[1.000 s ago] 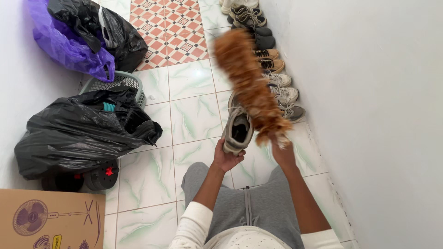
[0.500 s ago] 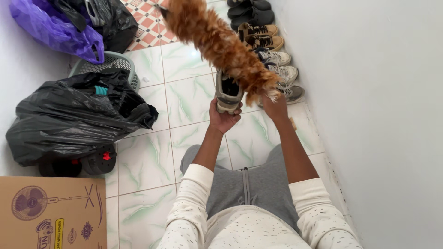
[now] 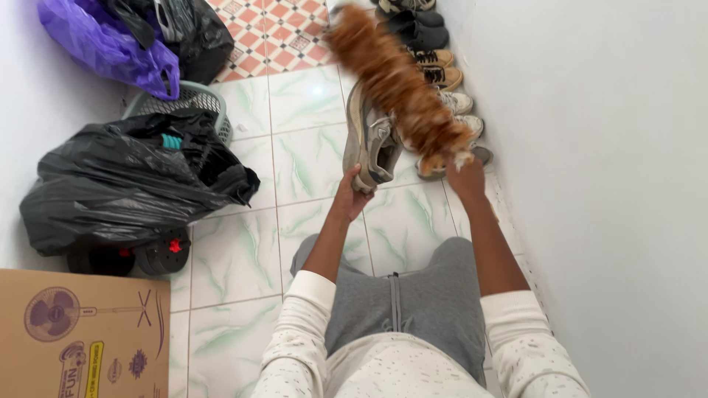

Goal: The person sits on the floor and uses a feather duster to clean several pairs of shoes lined up against a wall. They pick up each shoe, brush the exterior and interior with the duster, and place it back in line.

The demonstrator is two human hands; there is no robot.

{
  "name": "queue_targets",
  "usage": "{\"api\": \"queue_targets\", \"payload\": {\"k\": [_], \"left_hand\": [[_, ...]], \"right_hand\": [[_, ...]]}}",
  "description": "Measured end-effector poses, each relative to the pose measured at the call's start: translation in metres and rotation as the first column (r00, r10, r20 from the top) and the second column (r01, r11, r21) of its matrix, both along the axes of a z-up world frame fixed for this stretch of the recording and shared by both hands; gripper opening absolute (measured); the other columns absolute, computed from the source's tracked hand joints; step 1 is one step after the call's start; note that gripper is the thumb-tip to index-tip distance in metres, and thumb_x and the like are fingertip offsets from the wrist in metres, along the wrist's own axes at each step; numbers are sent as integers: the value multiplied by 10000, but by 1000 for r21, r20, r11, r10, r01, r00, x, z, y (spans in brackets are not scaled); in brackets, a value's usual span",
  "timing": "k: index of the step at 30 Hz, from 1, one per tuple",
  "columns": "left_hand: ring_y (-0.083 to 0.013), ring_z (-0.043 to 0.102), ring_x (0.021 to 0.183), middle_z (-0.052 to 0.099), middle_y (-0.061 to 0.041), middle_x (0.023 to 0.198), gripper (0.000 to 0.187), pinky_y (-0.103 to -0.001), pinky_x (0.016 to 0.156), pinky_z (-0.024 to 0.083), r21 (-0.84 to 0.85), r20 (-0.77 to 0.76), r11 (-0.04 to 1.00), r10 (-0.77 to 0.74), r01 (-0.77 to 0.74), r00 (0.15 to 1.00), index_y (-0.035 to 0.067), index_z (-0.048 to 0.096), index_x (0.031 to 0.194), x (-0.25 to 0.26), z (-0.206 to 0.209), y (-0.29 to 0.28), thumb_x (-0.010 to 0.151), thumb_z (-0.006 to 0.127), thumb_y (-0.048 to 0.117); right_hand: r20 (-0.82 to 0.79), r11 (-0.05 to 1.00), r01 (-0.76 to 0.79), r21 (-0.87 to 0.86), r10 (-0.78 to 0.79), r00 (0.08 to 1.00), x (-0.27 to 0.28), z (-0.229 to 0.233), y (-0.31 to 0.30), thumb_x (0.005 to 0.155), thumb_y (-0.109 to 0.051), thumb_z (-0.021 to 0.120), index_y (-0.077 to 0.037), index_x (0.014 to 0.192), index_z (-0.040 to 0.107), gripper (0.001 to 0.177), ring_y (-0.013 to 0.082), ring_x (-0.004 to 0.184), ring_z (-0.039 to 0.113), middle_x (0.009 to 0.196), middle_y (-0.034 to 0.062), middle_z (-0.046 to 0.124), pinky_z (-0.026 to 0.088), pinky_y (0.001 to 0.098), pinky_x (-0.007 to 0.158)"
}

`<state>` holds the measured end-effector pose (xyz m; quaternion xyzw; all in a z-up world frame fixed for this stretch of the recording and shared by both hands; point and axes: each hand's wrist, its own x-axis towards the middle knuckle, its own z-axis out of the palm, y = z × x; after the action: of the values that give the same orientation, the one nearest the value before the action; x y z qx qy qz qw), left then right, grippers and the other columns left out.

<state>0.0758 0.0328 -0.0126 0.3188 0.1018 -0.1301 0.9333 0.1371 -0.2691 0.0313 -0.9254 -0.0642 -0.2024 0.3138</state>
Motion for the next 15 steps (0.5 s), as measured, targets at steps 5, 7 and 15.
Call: {"api": "queue_targets", "payload": {"k": [5,7,15], "left_hand": [[-153,530,926,607,-22,1120,687,-302,717,447,383,-3,920,85,-78,996,106,510,1424,-11,-4,-7,852,754,397],[-163,513,976,585,-38,1201,834,-303,744,434,536,9,837,123,-109,992,111,415,1517,-9,4,-13,803,743,390],[-275,500,1356,483,-176,1502,984,-350,1097,430,533,145,811,192,-241,971,8,242,1597,-13,14,-22,834,789,302]], "right_hand": [[-95,934,-114,338,155,983,-25,0,-16,990,-391,678,-77,1100,737,338,349,981,719,1025,151,766,550,446,842],[-119,919,-153,363,208,971,-33,9,-15,929,-394,716,-65,1059,724,355,356,946,722,974,173,762,555,459,807],[-347,947,283,154,-216,913,-51,13,0,1042,-465,680,-21,983,734,451,331,838,714,871,181,738,540,441,777]]}}
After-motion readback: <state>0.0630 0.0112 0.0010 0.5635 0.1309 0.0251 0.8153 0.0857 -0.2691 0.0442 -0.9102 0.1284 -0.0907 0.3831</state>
